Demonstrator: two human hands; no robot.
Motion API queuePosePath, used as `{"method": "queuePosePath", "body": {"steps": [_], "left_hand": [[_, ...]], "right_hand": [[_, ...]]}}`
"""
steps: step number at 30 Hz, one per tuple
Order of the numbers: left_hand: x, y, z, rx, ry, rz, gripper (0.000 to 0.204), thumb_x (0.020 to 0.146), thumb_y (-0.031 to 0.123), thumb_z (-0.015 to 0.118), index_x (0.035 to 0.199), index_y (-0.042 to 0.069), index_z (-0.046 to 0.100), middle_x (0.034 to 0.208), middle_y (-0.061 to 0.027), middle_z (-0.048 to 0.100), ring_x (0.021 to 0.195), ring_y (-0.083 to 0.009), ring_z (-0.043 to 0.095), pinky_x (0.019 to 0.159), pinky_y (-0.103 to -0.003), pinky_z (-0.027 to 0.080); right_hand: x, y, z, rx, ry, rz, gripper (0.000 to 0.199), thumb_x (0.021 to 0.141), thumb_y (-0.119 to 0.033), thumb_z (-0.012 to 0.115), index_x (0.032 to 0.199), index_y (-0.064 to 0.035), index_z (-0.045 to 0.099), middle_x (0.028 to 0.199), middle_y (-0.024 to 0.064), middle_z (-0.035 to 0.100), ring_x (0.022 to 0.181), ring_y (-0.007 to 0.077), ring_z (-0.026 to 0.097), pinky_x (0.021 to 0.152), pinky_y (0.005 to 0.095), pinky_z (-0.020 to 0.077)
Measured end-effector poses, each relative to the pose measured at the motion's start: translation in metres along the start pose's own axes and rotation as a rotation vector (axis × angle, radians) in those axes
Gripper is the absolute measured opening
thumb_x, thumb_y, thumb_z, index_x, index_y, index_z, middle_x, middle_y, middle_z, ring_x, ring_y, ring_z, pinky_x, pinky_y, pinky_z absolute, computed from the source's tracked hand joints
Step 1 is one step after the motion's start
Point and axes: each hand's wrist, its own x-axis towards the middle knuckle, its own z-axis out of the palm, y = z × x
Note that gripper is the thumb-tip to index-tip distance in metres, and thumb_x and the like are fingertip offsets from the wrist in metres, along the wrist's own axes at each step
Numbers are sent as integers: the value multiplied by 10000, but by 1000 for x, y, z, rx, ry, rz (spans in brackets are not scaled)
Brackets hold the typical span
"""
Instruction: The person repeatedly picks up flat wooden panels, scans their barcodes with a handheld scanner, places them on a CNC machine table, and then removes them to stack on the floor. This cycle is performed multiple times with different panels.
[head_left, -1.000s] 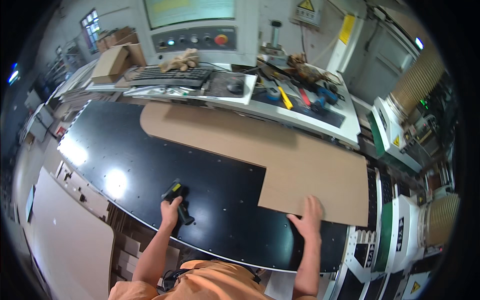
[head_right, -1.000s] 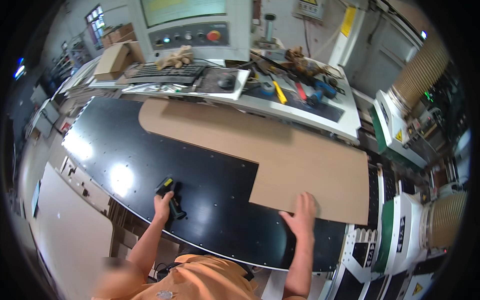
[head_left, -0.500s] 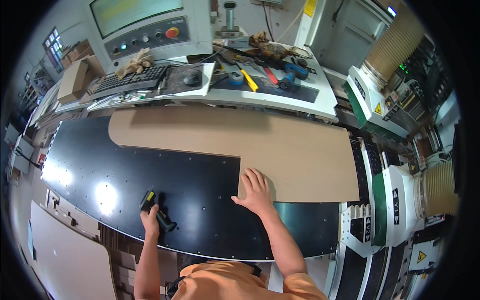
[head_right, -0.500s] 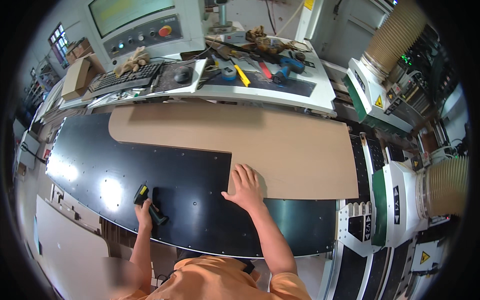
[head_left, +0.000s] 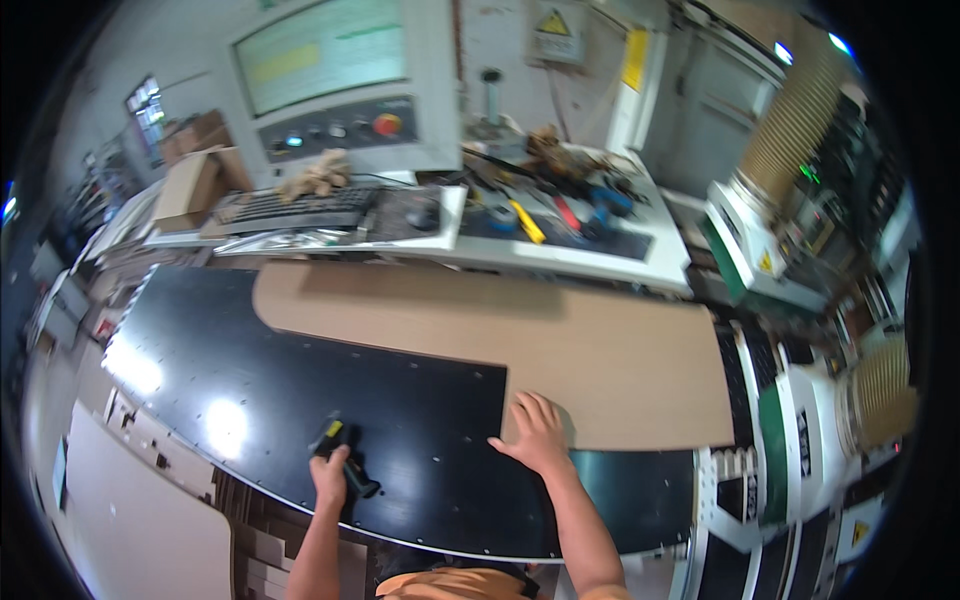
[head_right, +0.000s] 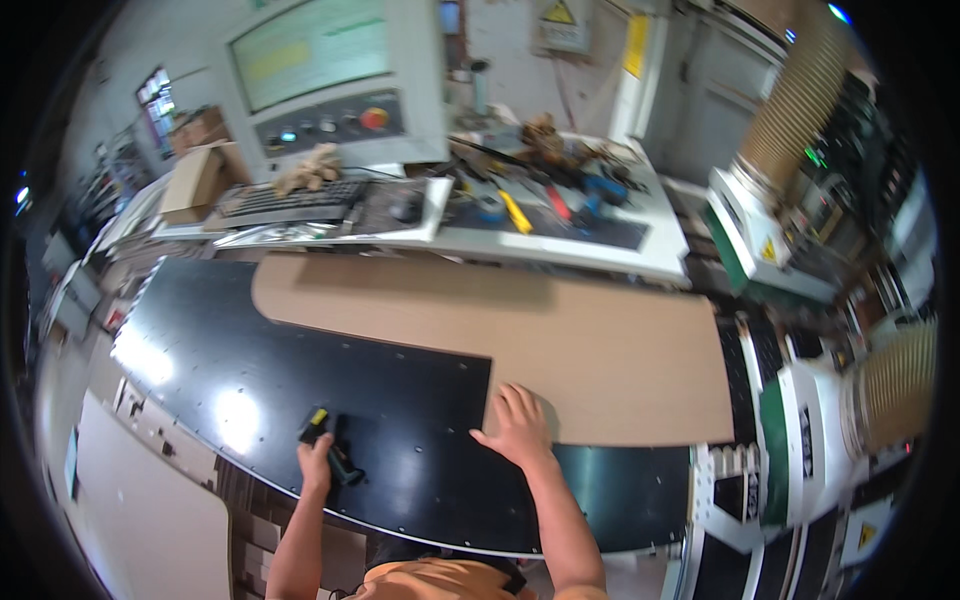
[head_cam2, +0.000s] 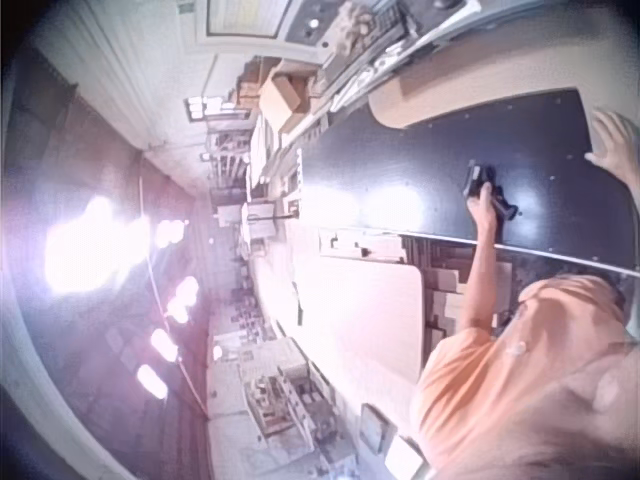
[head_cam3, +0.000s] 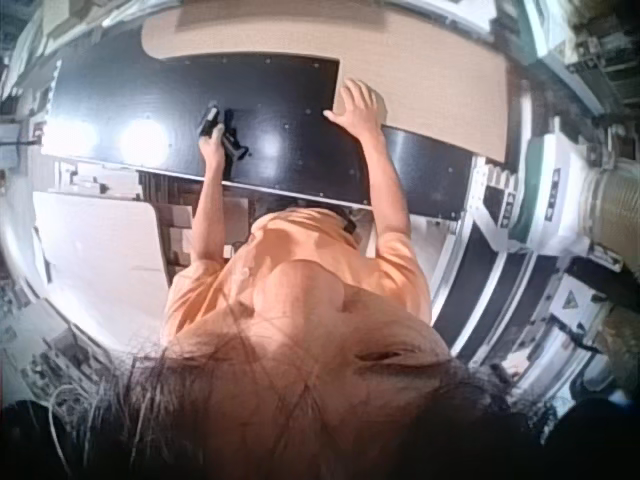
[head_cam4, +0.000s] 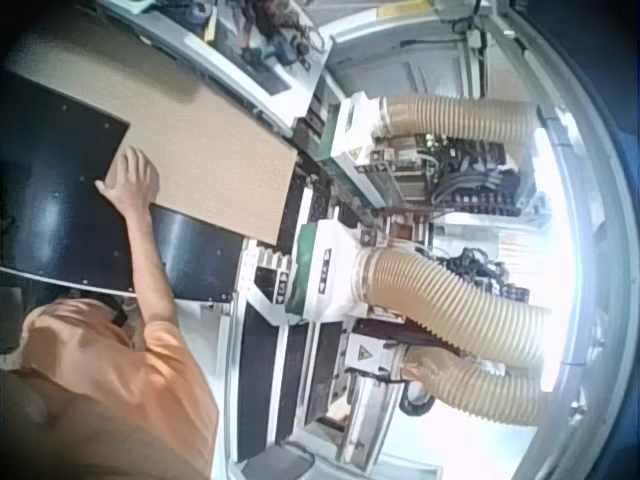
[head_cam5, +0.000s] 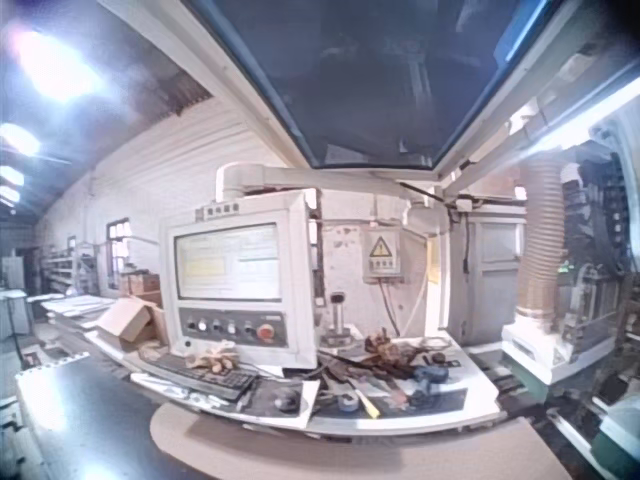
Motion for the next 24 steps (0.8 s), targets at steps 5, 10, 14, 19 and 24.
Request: {"method": "queuePosePath", "body": {"steps": [5,10,14,19,24], "left_hand": [[-1,3,-2,37,-53,59,322,881,174,669,1110,-51,643,740,-62,632,604,-171,622,576,-324,494],[0,4,-3,86,-47,37,377,866,190,684,1138,-71,663,783,-69,655,649,-156,618,618,-322,493],[-3,8,0,33,-39,58,367,872,184,678,1140,-67,663,787,-62,651,646,-157,617,616,-321,493],[-3,5,-2,7,-58,52,361,877,175,675,1147,-65,661,786,-56,640,631,-148,606,604,-317,484],[4,-2,-4,30,-42,35,264,888,182,675,1020,-46,665,728,-41,627,594,-148,602,565,-307,471]], "right_hand": [[-2,-1,2,-14,-12,-1,691,680,-483,857,1138,-2,665,1350,120,558,1285,309,490,1053,480,422],[-3,0,3,-13,3,-24,683,687,-489,854,1128,-1,671,1339,114,567,1270,309,495,1029,474,434],[0,-1,2,-20,39,-46,670,686,-483,856,1113,-2,670,1327,120,575,1250,315,509,1015,474,443],[-1,-2,1,-3,38,-41,661,687,-479,854,1111,-7,667,1324,125,575,1246,319,515,1022,477,441],[-4,3,5,35,35,-7,682,709,-526,826,1130,-14,668,1355,122,549,1280,320,495,1045,476,427]]}}
